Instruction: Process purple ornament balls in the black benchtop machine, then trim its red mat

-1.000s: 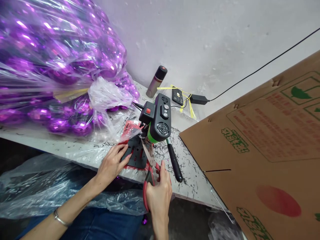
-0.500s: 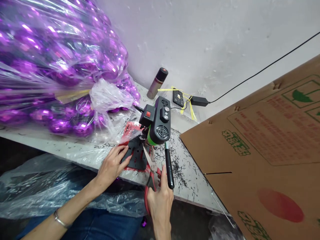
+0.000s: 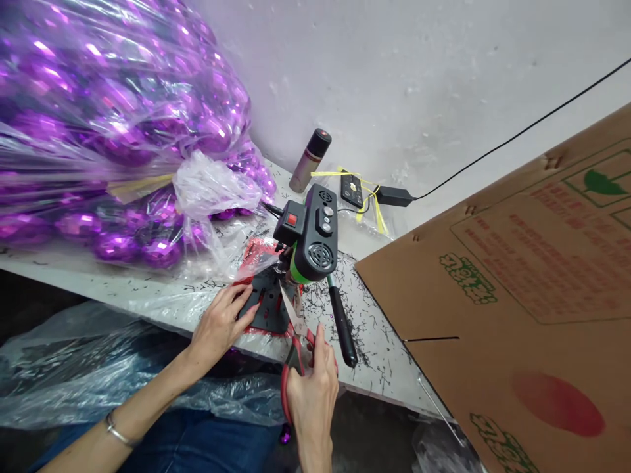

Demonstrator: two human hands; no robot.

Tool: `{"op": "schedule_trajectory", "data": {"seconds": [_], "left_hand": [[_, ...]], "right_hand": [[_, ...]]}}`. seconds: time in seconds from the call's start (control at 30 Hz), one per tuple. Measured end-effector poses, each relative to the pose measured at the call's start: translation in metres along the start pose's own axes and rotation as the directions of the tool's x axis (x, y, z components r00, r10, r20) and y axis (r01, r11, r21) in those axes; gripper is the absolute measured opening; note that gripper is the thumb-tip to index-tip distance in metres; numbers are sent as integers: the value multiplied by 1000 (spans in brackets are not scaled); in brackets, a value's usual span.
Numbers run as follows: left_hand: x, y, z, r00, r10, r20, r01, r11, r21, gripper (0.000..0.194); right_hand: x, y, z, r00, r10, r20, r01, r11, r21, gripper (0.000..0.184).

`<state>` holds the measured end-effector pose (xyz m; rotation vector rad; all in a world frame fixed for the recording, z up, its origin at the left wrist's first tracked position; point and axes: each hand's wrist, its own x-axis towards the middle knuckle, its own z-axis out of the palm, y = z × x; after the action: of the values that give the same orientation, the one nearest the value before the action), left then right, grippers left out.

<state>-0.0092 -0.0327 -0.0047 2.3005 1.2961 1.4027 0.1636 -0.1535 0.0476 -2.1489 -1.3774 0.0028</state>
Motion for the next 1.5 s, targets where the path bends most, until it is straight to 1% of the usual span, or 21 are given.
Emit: {"op": "schedule_trajectory", "data": {"seconds": [0.17, 0.3, 0.37, 0.53, 0.7, 0.87, 0.97, 1.03, 1.2, 1.37, 1.5], "left_hand": [[0, 0, 0, 1000, -12, 1, 12, 1000, -17, 31], [1, 1, -1, 1000, -6, 3, 6, 1000, -15, 30], [2, 1, -3, 1000, 3, 5, -3, 1000, -11, 29], [2, 1, -3, 1000, 15, 7, -15, 1000, 6, 29], [2, 1, -2, 1000, 14, -4, -14, 1000, 1, 29], [1, 1, -1, 1000, -4, 7, 5, 1000, -4, 29], [0, 1, 0, 1000, -3, -1, 3, 1000, -7, 30], [0, 0, 0, 1000, -9, 6, 9, 1000, -20, 30], [-1, 1, 1, 1000, -19, 4, 19, 1000, -9, 30], [-1, 2, 1, 1000, -18, -2, 18, 1000, -14, 30], [-2, 2, 2, 999, -37, 6, 38, 999, -23, 32]], "right_hand": [[1, -6, 0, 998, 61, 15, -61, 998, 9, 67], [4, -12, 4, 999, 22, -28, -22, 999, -29, 67], [2, -13, 6, 999, 21, -33, -22, 999, -28, 69], [-9, -8, 9, 993, 110, -53, -111, 994, -18, 69], [-6, -12, 12, 994, 80, -68, -81, 997, -13, 73], [-5, -14, 9, 991, 125, -42, -124, 992, 24, 70], [-4, -16, 8, 993, 112, -33, -111, 993, 26, 72], [-5, -15, 8, 993, 108, -39, -106, 994, 32, 72], [-8, -10, 7, 989, 140, -51, -139, 990, 25, 69], [-6, -13, 11, 991, 128, -43, -125, 991, 52, 71], [-8, -11, 12, 990, 122, -72, -120, 992, 33, 71]]}}
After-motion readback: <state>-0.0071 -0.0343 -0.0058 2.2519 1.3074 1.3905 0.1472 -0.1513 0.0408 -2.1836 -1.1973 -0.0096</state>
